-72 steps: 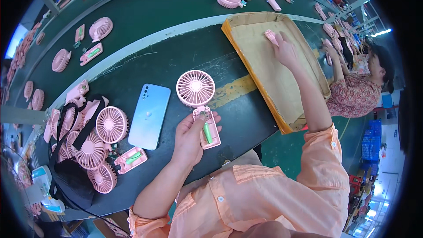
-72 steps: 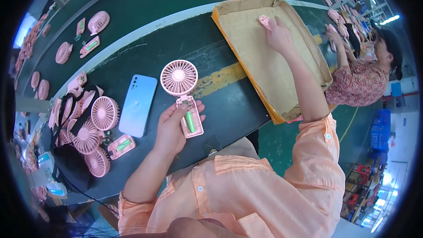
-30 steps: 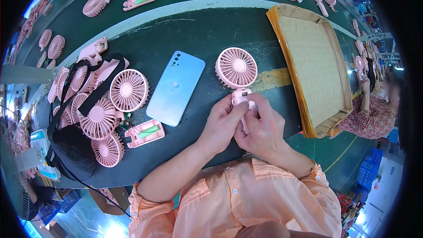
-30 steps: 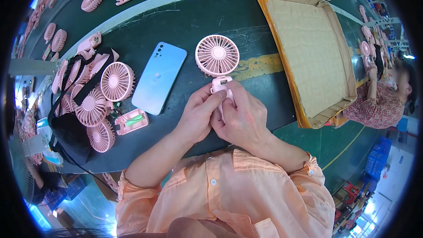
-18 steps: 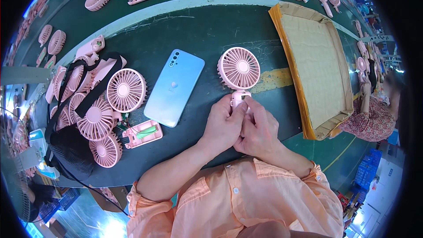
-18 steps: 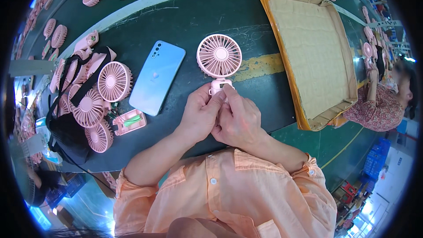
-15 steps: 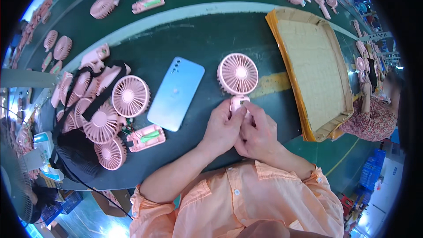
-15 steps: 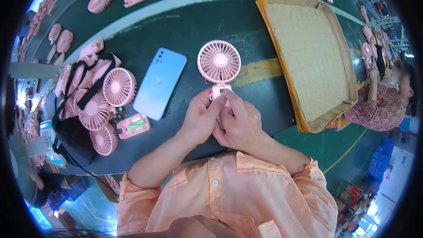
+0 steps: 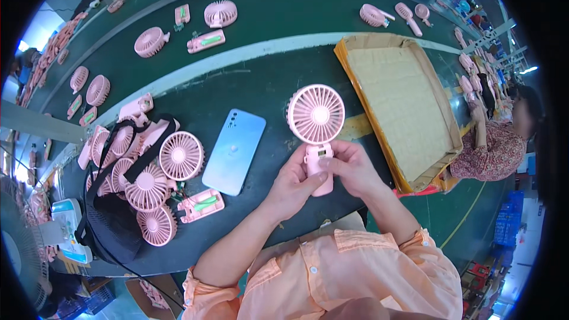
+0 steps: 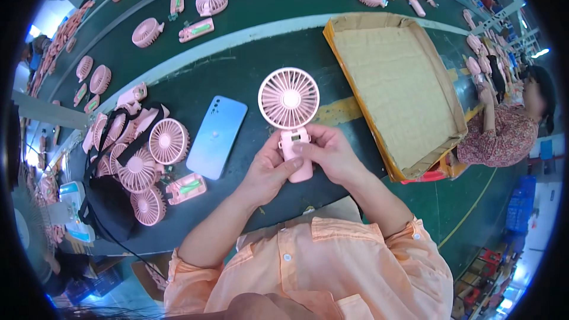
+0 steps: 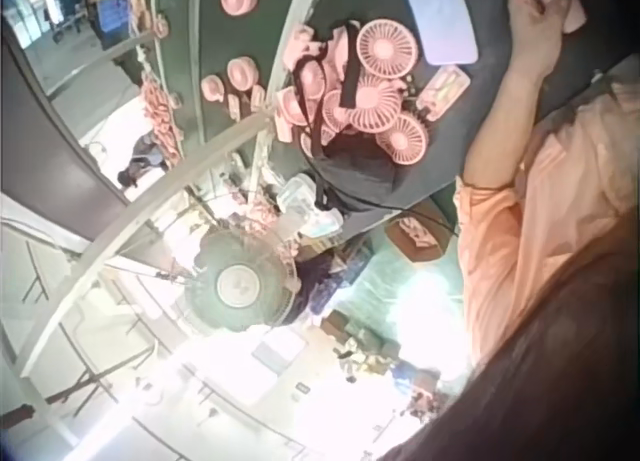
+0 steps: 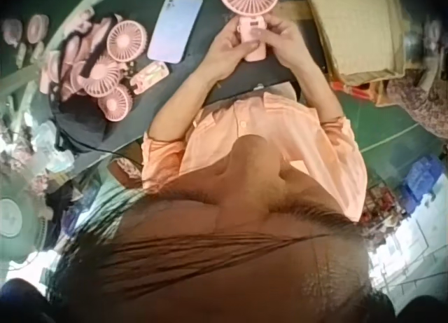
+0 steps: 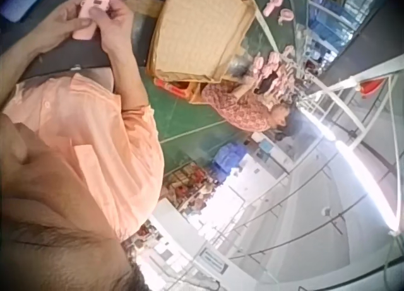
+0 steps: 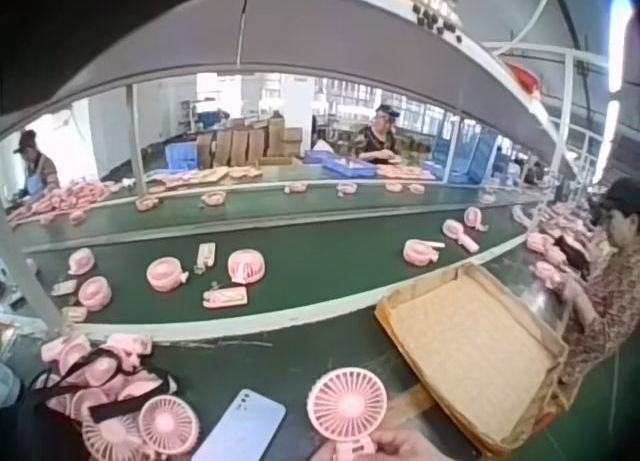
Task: The person assembles mini handheld fans by connecting components, snapping the casing parts together, testing the fan, and placing finished fans onto a conveyor belt. The person then walks across the workshop, collects fan casing parts in a cardboard tray, brings them back to the workstation, and assembles more mini fans.
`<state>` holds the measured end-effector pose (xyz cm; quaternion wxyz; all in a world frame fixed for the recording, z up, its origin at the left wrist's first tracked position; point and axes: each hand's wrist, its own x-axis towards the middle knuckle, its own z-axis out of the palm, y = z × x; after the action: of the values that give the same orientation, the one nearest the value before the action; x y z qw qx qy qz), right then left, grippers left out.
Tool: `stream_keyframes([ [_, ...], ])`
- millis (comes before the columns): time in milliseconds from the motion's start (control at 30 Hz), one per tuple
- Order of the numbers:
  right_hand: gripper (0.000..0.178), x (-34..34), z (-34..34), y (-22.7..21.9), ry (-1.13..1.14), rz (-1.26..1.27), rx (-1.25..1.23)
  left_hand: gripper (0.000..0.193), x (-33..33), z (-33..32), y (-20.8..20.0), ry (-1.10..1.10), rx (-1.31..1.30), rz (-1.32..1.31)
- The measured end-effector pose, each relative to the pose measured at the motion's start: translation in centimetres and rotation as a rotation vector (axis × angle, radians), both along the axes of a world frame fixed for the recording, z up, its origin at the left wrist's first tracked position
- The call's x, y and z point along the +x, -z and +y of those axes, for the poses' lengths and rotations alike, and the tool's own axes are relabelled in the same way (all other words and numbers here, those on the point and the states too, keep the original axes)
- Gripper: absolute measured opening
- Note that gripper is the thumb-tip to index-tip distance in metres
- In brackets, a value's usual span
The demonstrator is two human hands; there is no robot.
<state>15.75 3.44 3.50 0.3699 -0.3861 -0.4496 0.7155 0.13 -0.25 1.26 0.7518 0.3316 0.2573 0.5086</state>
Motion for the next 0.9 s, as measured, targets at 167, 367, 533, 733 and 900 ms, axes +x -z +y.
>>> stream_keyframes([
  [167,0.030,-0.3,0.0,0.4,0.065,0.037,0.036,0.058,0.0,0.3,-0.1,-0.008,0.004,-0.028],
  [367,0.023,-1.1,2.8,-2.0,0.059,-0.219,0.227,0.069,-0.3,0.9,-0.8,-0.062,-0.037,-0.088],
  [533,0.024,-2.9,12.9,-7.5,0.136,-0.459,0.556,0.055,-1.0,-0.1,-1.3,-0.216,0.297,0.715],
  [733,0.030,-5.0,26.6,-4.6,0.385,-1.135,0.927,0.040,-0.9,0.0,-0.4,-0.278,0.589,0.834],
  [900,0.030,-7.7,29.7,-2.9,0.484,-1.310,0.928,0.036,-0.3,0.4,-0.9,-0.283,0.621,0.852],
])
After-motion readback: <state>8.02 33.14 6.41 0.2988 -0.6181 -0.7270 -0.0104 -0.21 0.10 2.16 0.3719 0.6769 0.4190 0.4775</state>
